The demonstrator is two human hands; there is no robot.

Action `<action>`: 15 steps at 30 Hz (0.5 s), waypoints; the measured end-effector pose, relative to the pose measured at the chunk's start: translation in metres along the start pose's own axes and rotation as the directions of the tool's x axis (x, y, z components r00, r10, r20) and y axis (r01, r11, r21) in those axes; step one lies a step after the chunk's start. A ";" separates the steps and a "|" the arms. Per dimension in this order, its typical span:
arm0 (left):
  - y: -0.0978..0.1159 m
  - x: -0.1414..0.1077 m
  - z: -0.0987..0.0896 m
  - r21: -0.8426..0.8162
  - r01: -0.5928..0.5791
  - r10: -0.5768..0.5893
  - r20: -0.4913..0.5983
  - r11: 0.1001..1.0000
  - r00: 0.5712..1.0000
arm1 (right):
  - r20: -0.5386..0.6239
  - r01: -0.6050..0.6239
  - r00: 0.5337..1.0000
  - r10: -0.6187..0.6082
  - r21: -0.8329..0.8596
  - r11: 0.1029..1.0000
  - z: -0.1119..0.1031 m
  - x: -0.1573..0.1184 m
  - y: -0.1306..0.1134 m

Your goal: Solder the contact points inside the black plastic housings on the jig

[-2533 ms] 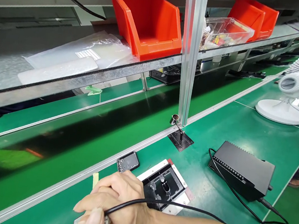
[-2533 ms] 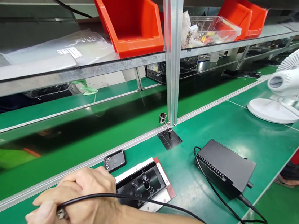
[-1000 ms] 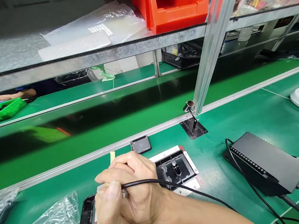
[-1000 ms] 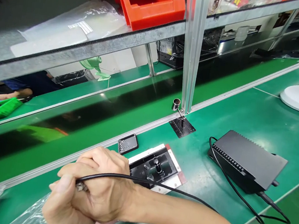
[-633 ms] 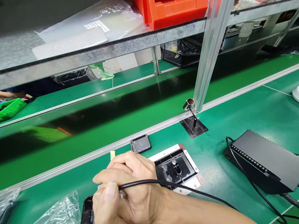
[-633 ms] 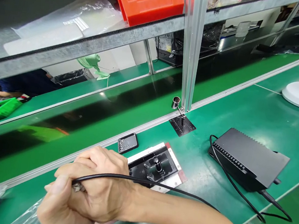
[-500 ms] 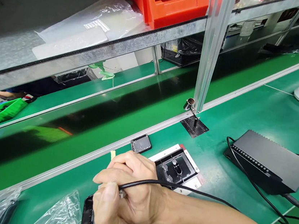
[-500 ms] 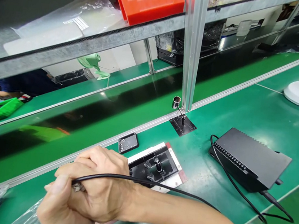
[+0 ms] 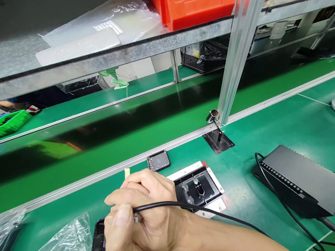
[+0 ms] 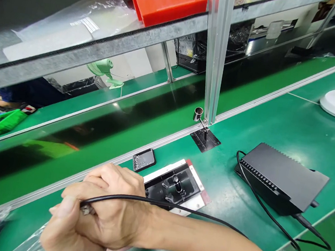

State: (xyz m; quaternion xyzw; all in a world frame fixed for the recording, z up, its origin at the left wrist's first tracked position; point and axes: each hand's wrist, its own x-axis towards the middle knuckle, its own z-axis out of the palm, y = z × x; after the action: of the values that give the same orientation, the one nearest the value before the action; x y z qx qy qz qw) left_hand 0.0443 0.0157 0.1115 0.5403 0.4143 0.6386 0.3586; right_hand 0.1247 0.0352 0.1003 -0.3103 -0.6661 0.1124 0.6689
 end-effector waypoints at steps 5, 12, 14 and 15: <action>-0.002 0.000 0.000 0.011 -0.002 0.002 -0.005 1.000 1.000 | -0.017 0.010 1.000 -0.010 0.017 1.000 -0.001 0.001 -0.001; 0.002 0.000 0.001 -0.003 0.018 -0.018 0.014 1.000 1.000 | -0.008 0.006 1.000 -0.006 0.019 1.000 0.001 -0.001 0.001; 0.003 0.000 0.002 -0.009 0.035 -0.034 0.016 0.999 0.999 | 0.017 -0.005 1.000 0.005 0.000 1.000 0.002 -0.002 0.001; 0.004 0.000 0.002 -0.007 0.047 -0.047 0.024 0.999 0.999 | 0.028 -0.013 1.000 0.014 -0.009 1.000 0.002 -0.002 0.001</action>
State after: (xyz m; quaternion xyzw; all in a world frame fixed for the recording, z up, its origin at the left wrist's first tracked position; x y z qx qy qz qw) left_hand 0.0460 0.0145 0.1155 0.5364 0.4201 0.6252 0.3806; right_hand 0.1230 0.0354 0.0975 -0.3160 -0.6736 0.1183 0.6575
